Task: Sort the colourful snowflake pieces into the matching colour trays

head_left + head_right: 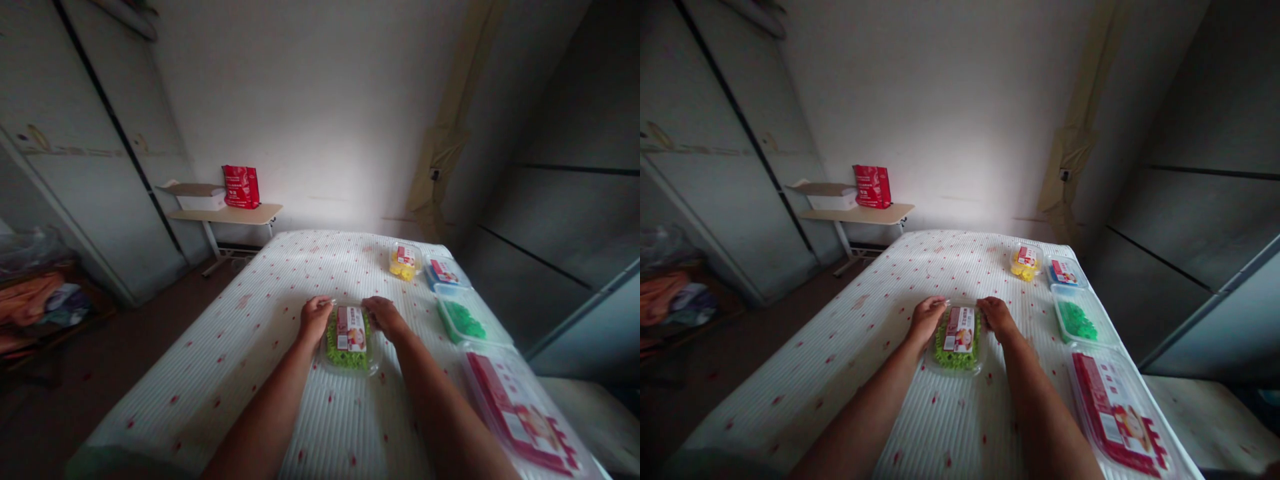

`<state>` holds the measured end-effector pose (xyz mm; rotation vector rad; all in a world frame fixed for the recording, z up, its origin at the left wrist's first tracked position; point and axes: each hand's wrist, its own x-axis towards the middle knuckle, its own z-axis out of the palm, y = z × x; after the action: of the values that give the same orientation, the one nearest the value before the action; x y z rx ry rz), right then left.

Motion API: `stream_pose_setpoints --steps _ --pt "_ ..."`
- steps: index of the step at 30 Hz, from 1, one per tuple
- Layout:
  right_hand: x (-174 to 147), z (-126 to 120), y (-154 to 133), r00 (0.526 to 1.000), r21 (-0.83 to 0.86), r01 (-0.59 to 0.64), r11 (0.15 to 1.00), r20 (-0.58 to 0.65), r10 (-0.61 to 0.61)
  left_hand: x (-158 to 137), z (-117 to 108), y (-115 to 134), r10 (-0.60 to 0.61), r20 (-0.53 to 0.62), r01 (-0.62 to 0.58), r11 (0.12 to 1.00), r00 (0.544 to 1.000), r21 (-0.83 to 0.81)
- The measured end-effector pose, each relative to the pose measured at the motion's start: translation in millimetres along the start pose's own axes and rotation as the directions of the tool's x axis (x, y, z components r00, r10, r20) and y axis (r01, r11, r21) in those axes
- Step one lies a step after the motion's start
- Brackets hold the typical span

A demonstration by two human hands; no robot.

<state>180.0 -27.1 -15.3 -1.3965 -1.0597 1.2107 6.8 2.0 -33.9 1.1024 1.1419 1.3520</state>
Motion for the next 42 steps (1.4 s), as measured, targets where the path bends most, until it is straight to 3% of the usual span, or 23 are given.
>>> stream_pose_setpoints --steps 4,7,11,15,18,22,28,35,42 --pt "-10 5 4 0.984 -0.06 0.059 0.996 -0.165 -0.068 0 -2 2 0.019 0.006 -0.019 1.0 1.0 0.021" --pt "-24 6 0 0.976 -0.114 0.077 0.99 -0.193 -0.098 -1 -3 3 0.029 0.004 -0.029 0.999 1.0 0.036" --pt "-53 2 -12 0.996 -0.009 -0.052 0.999 -0.067 0.051 -1 -4 1 0.033 0.013 -0.033 0.999 0.999 0.041" --pt "-84 -7 -15 0.98 0.117 -0.185 0.976 0.095 0.174 1 -5 -2 0.039 0.015 -0.04 0.998 0.999 0.051" --pt "-101 -11 -12 0.977 0.147 -0.204 0.968 0.099 0.191 2 -5 -4 0.048 0.017 -0.049 0.997 0.999 0.056" --pt "-107 -11 -10 0.967 0.067 -0.239 0.969 0.112 0.23 2 -4 -6 0.06 0.027 -0.062 0.996 0.998 0.063" --pt "-107 -4 -14 0.971 -0.027 -0.217 0.976 0.096 0.219 1 -4 -5 0.073 0.029 -0.075 0.994 0.997 0.078" --pt "-107 1 -5 0.996 -0.037 -0.078 0.996 0.046 0.08 0 -5 -4 0.089 0.041 -0.093 0.991 0.995 0.096" --pt "-110 2 0 1.0 -0.172 -0.018 0.985 0.005 0.019 -2 -7 0 0.106 0.071 -0.113 0.989 0.992 0.097"
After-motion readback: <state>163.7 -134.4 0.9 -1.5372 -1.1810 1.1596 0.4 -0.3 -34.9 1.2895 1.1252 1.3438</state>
